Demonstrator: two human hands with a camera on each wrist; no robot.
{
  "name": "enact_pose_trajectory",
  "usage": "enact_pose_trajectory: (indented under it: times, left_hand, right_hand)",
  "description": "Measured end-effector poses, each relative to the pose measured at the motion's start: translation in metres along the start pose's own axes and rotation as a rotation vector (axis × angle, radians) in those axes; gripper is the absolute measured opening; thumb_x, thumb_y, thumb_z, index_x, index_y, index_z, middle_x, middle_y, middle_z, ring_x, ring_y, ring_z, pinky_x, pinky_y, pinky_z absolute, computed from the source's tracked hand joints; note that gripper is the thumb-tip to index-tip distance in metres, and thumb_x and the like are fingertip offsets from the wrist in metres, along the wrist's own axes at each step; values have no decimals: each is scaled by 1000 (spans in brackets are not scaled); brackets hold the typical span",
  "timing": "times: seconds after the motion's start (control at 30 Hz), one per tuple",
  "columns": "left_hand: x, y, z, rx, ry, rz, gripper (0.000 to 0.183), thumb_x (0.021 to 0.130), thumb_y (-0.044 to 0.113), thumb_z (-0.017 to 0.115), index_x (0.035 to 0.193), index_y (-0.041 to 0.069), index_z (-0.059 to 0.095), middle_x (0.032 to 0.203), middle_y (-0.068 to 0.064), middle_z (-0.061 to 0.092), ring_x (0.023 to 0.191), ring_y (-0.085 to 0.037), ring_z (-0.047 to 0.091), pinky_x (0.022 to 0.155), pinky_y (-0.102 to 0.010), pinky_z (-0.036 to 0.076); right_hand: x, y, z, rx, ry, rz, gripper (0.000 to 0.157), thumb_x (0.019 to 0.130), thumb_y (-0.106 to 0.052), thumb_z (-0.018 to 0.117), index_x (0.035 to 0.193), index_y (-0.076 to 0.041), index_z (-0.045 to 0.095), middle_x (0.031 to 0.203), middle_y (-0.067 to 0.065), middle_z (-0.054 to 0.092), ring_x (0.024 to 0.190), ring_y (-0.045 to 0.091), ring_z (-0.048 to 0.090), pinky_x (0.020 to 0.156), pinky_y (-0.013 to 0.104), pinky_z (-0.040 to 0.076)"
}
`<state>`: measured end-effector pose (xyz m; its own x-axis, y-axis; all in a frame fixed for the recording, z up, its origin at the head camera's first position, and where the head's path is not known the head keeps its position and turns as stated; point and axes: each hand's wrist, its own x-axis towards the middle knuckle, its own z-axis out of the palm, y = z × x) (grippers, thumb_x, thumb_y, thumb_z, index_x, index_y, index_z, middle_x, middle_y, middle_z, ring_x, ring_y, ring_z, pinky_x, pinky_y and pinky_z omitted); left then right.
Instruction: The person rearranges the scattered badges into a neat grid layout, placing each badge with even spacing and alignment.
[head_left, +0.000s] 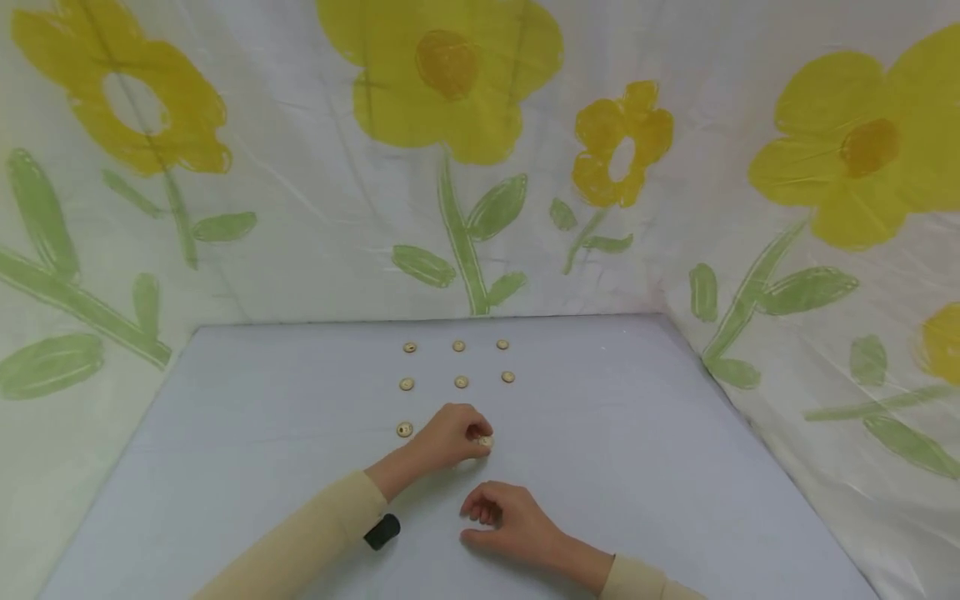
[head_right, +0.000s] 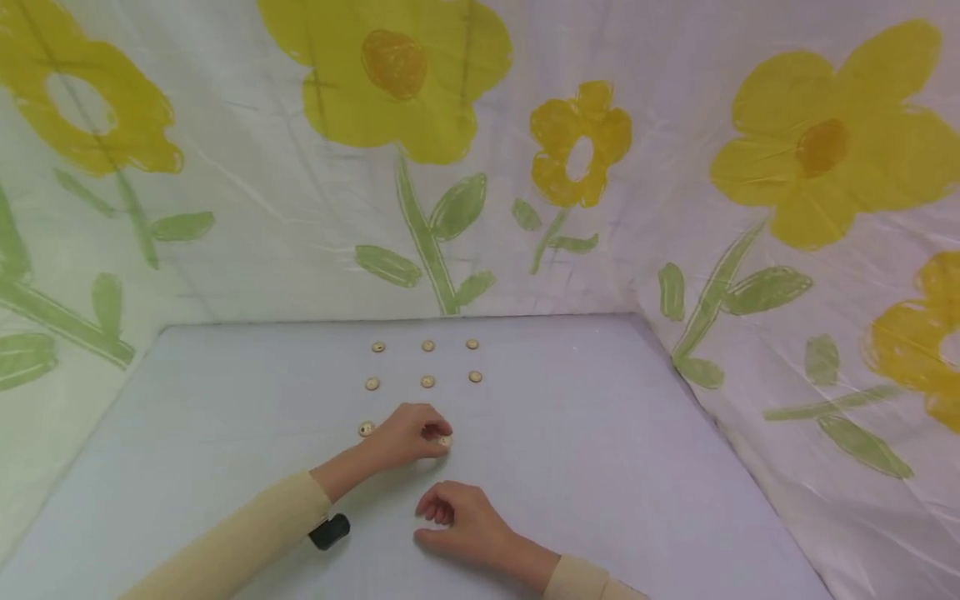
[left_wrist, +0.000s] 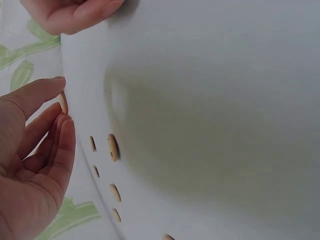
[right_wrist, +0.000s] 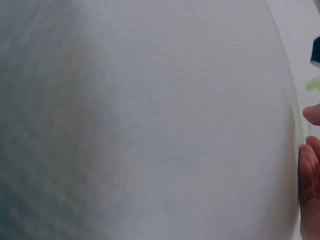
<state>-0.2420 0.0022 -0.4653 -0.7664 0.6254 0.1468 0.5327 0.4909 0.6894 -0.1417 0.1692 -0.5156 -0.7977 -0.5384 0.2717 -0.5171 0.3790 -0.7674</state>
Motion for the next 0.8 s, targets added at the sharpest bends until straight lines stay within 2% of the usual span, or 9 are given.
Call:
enact_pose_trajectory:
  times: [0.2,0.37,0.6,0.8]
  left_hand:
    - [34,2,11,43,-18,-11,16,80,8,76,96,4,73,81,1,62,74,-11,52,68,-24,48]
    - [54,0,23,63,-50,-19,15,79,6,75,94,3,73,79,1,62,74,-11,51,68,-24,46]
    - [71,-2,34,88,-68,-44,13,80,5,72,93,3,72,79,1,61,76,-13,51,70,-26,46]
    - [77,-4,42,109,-90,-2,10,80,4,72,89,3,72,75,2,59,72,-11,50,66,-23,44]
  right_hand:
    - [0,0,0,2,-1,11,19,84,-18,78,99,-13,67,81,-2,63,71,5,56,64,18,51]
    - [-1,3,2,11,-9,28,20,83,-17,78,99,-13,66,81,-2,62,72,2,55,64,17,50]
    - [-2,7,3,33,-18,63,19,85,-20,77,100,-17,66,82,-5,62,72,2,55,64,18,51]
    - [-1,8,2,17,-5,31,19,84,-19,78,99,-15,66,80,-5,62,71,2,56,64,18,51]
